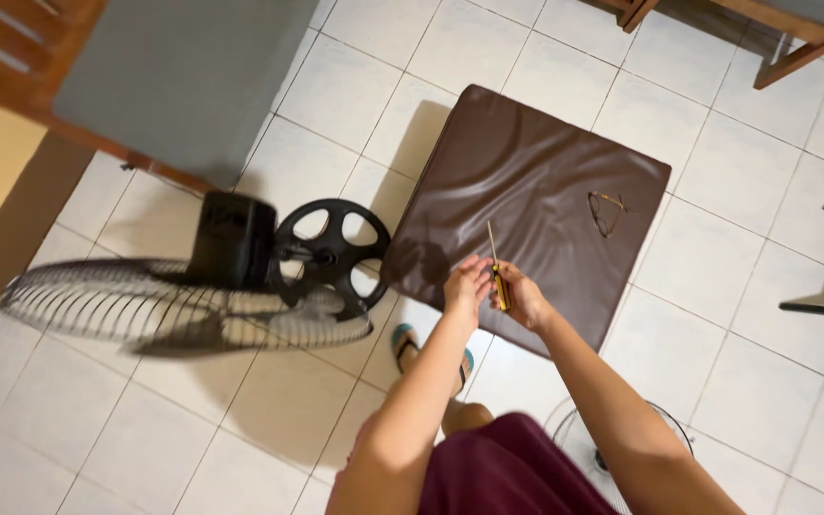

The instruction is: The person disassembles a standing electric fan. They remove the front grille, use a screwdriver to detach the fan blades, and then remove the rear grille. The components are placed on the floor.

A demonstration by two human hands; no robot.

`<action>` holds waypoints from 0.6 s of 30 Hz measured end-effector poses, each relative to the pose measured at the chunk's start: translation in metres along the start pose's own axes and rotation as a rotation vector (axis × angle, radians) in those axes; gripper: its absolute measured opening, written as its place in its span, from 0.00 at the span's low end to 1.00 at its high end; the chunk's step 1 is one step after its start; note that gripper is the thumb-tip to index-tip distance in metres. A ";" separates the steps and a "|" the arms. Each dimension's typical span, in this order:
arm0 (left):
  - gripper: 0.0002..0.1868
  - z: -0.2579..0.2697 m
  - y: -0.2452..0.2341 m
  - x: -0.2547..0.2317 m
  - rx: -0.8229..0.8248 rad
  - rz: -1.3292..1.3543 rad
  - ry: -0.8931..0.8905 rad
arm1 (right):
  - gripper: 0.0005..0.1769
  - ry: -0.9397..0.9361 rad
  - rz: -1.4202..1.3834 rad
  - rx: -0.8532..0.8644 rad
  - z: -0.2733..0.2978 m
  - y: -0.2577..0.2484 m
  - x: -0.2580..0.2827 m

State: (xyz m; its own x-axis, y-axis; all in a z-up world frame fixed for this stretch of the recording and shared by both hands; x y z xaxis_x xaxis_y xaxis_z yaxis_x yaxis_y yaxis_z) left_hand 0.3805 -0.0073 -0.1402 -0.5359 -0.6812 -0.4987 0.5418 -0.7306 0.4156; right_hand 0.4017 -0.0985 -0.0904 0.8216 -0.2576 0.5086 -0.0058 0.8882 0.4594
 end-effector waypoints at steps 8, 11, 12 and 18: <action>0.23 0.073 -0.045 -0.015 0.057 -0.052 0.005 | 0.19 -0.048 -0.030 -0.040 0.075 0.061 -0.050; 0.23 0.090 -0.076 -0.011 0.132 -0.087 0.007 | 0.19 -0.094 -0.108 -0.073 0.097 0.080 -0.085; 0.23 0.097 -0.085 -0.010 0.167 -0.096 -0.001 | 0.19 -0.112 -0.138 -0.078 0.102 0.087 -0.097; 0.23 0.150 -0.173 -0.014 0.268 -0.230 -0.052 | 0.17 -0.244 -0.336 -0.120 0.123 0.145 -0.191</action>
State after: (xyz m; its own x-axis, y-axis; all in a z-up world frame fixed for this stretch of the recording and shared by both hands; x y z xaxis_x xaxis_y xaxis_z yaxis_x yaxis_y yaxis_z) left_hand 0.1972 0.1220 -0.0908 -0.6600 -0.4936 -0.5664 0.2174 -0.8471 0.4849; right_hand 0.1735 0.0328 -0.0313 0.6075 -0.6098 0.5090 0.3176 0.7738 0.5480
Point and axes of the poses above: each hand's wrist, its own z-axis away from the middle knuckle, its own y-axis out of the palm, x = y × z, the point moved 9 cm from there along -z, towards the middle knuckle, and after that the axes turned 7 degrees about -z, right-handed, at the moved point
